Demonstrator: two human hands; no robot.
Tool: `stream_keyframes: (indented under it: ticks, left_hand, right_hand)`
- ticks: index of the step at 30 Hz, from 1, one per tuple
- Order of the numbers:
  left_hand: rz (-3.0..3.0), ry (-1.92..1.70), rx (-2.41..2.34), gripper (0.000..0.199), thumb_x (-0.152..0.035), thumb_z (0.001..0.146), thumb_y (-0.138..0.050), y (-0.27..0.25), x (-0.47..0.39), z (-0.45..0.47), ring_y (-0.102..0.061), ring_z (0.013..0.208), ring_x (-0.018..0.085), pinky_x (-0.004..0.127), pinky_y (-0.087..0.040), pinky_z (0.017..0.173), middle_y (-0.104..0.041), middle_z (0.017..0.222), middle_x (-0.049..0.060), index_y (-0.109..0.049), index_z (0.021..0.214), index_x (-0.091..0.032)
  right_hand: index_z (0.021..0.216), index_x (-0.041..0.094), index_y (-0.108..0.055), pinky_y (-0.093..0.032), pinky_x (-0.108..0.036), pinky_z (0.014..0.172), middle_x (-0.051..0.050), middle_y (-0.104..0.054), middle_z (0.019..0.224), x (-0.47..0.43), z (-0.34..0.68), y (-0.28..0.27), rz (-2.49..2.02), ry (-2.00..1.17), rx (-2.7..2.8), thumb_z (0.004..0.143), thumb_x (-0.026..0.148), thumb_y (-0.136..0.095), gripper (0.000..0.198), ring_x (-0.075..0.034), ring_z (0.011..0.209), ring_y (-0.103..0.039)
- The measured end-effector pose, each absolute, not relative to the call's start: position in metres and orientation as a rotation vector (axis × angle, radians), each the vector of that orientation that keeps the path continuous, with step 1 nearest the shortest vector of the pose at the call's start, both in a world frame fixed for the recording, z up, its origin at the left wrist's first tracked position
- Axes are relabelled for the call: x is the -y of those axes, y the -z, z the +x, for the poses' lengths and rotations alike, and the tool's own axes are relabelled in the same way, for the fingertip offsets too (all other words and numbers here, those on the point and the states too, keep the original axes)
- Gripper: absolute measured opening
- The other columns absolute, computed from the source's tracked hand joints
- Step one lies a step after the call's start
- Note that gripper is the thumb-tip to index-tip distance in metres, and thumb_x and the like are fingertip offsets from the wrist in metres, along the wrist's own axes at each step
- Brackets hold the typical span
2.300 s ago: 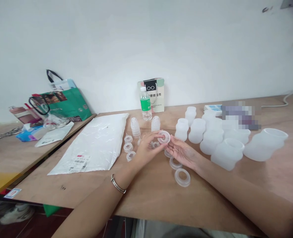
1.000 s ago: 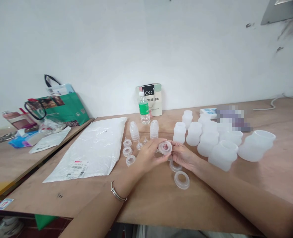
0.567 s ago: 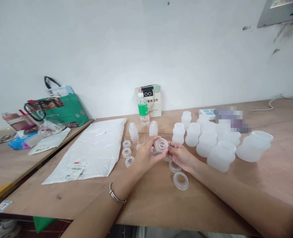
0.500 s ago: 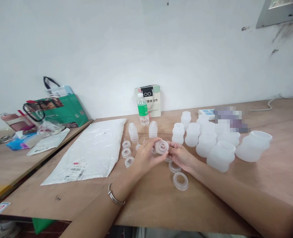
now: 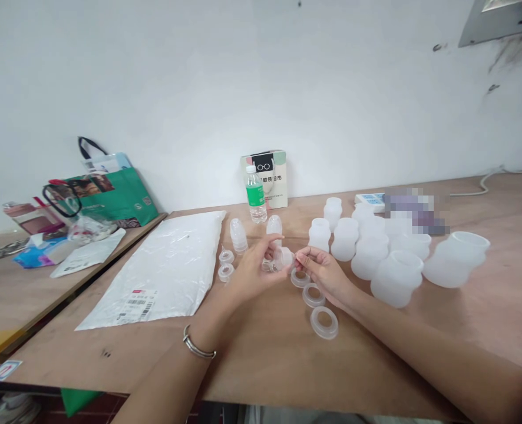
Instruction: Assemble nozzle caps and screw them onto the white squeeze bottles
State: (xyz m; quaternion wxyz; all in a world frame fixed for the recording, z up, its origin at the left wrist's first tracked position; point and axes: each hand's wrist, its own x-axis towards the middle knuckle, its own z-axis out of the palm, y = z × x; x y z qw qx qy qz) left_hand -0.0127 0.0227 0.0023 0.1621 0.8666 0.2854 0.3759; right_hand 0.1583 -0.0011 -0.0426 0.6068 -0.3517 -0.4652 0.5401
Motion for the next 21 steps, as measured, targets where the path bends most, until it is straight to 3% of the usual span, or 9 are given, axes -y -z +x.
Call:
stream_keyframes:
  ticks: [4,13,18,21]
  left_hand:
    - [2.580,-0.651,-0.658,0.035,-0.017,0.070,-0.058,-0.013,-0.023,-0.026,-0.054,0.093,0.019,0.032,-0.043,0.082,-0.059,0.102,0.003,-0.052,0.105,-0.022]
    - [2.660,0.138,-0.959,0.028,-0.023,0.061,-0.061,-0.021,-0.010,-0.045,-0.050,0.073,0.016,0.026,-0.041,0.065,-0.051,0.091,0.002,-0.049,0.086,-0.019]
    - [2.580,0.111,-1.086,0.041,-0.035,0.060,-0.068,-0.037,-0.021,-0.064,-0.052,0.084,0.019,0.028,-0.042,0.072,-0.053,0.096,0.004,-0.054,0.094,-0.019]
    - [2.497,-0.148,-1.096,0.040,-0.047,0.072,-0.058,-0.043,-0.029,-0.067,-0.052,0.082,0.016,0.027,-0.043,0.072,-0.056,0.093,0.002,-0.053,0.102,-0.021]
  right_hand:
    - [0.066,0.020,-0.062,-0.040,-0.025,0.062,0.002,-0.059,0.062,0.008,0.153,0.040,-0.859,-1.122,1.176,0.068,0.034,-0.070,0.017,-0.011,0.062,-0.052]
    - [0.083,0.020,-0.054,-0.047,-0.027,0.068,-0.001,-0.061,0.071,0.004,0.159,0.042,-1.020,-0.784,1.396,0.085,0.046,-0.045,0.028,-0.013,0.068,-0.058]
    - [0.080,0.020,-0.055,-0.042,-0.027,0.061,-0.001,-0.060,0.074,-0.004,0.165,0.048,-1.194,-0.661,1.530,0.084,0.040,-0.046,0.022,-0.014,0.067,-0.054]
    - [0.071,0.020,-0.054,-0.039,-0.029,0.065,0.000,-0.058,0.072,-0.002,0.165,0.047,-1.270,-0.570,1.693,0.079,0.032,-0.052,0.015,-0.015,0.069,-0.051]
